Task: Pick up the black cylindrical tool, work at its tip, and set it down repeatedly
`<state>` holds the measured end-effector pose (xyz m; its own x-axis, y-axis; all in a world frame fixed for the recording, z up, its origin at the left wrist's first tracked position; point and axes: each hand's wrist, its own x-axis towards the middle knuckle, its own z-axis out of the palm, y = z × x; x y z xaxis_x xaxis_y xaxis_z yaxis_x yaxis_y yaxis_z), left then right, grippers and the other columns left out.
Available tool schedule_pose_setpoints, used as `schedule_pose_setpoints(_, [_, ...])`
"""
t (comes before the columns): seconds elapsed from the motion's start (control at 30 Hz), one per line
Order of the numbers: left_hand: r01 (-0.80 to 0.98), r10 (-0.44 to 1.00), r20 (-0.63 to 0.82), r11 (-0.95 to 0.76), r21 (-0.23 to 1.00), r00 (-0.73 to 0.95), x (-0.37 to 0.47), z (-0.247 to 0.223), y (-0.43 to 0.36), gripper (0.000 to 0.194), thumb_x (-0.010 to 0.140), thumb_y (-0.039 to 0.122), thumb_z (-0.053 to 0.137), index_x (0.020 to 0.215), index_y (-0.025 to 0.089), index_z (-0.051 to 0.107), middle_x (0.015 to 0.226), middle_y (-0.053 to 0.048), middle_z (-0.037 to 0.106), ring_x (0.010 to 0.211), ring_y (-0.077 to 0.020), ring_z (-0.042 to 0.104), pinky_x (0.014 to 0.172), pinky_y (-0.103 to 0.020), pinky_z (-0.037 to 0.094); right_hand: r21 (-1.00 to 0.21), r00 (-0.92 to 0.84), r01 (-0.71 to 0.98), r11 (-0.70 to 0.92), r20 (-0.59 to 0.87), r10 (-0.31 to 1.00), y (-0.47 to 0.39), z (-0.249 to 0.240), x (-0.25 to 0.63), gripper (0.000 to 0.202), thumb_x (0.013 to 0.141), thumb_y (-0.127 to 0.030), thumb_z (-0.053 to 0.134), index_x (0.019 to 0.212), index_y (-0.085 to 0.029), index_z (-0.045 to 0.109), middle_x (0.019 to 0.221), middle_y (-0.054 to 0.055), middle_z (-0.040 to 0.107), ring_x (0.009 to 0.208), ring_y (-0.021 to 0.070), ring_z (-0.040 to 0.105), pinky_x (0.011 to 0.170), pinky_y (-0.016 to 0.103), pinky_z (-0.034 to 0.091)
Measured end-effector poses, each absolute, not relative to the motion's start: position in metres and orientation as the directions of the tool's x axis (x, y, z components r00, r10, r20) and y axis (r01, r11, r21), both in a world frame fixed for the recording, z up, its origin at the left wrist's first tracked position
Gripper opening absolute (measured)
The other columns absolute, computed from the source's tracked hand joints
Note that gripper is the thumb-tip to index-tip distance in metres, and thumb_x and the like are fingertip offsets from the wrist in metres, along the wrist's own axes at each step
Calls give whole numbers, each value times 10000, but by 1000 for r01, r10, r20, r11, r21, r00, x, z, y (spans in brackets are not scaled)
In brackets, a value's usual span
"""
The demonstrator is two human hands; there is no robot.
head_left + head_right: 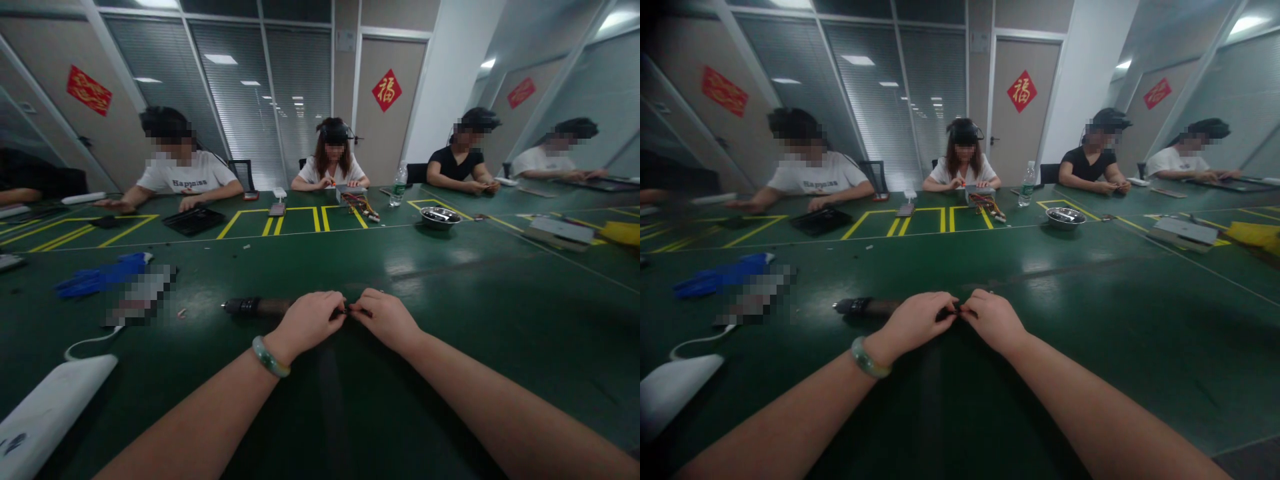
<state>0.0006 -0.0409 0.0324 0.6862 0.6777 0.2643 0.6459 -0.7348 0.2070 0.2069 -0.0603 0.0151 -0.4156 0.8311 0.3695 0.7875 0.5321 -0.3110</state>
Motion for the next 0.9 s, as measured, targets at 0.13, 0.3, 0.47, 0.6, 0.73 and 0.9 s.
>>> schedule_pose_setpoints(0.13, [624,657,253,-754,205,710,0,33,-39,88,893,283,553,953,220,565,936,-11,628,875,-181,602,804,-315,468,-304,-440,772,558,380,814,-59,13,208,59,870,-211,635,844,-201,687,857,-1,606,786,115,578,726,234,437])
schedule_pose_setpoints(0.3, [641,662,234,-749,169,712,1,35,-41,78,894,271,537,949,217,548,942,-10,619,853,-176,603,762,-300,465,-290,-454,770,569,378,807,-57,11,208,64,881,-218,619,854,-213,676,1081,8,627,928,130,597,819,244,447])
schedule_pose_setpoints(0.47, [690,701,277,-707,154,657,3,38,-46,228,849,303,582,1050,236,496,990,-5,614,826,-189,614,722,-315,476,-153,-468,840,521,285,837,-56,12,202,92,931,-240,541,951,-200,621,985,21,664,890,170,619,798,282,457])
schedule_pose_setpoints(0.6, [704,708,344,-692,159,617,3,42,-50,274,801,301,614,1026,222,478,973,-22,601,836,-210,612,726,-338,496,52,-494,867,495,211,844,-58,14,194,105,952,-213,469,950,-165,562,903,51,628,772,187,597,695,284,440])
schedule_pose_setpoints(0.73, [641,642,472,-744,189,605,3,45,-52,229,802,248,581,1004,203,481,982,-42,602,960,-216,598,957,-395,457,137,-499,866,482,151,853,-62,15,187,112,926,-128,437,983,-151,531,937,74,590,778,182,572,691,273,416])
schedule_pose_setpoints(0.9, [508,503,598,-843,179,624,-5,43,-52,219,847,193,491,1066,187,482,1121,-61,604,1156,-181,543,1141,-384,303,90,-429,903,420,136,893,-41,23,191,146,943,-139,399,1054,-155,493,998,72,587,824,160,572,704,247,389])
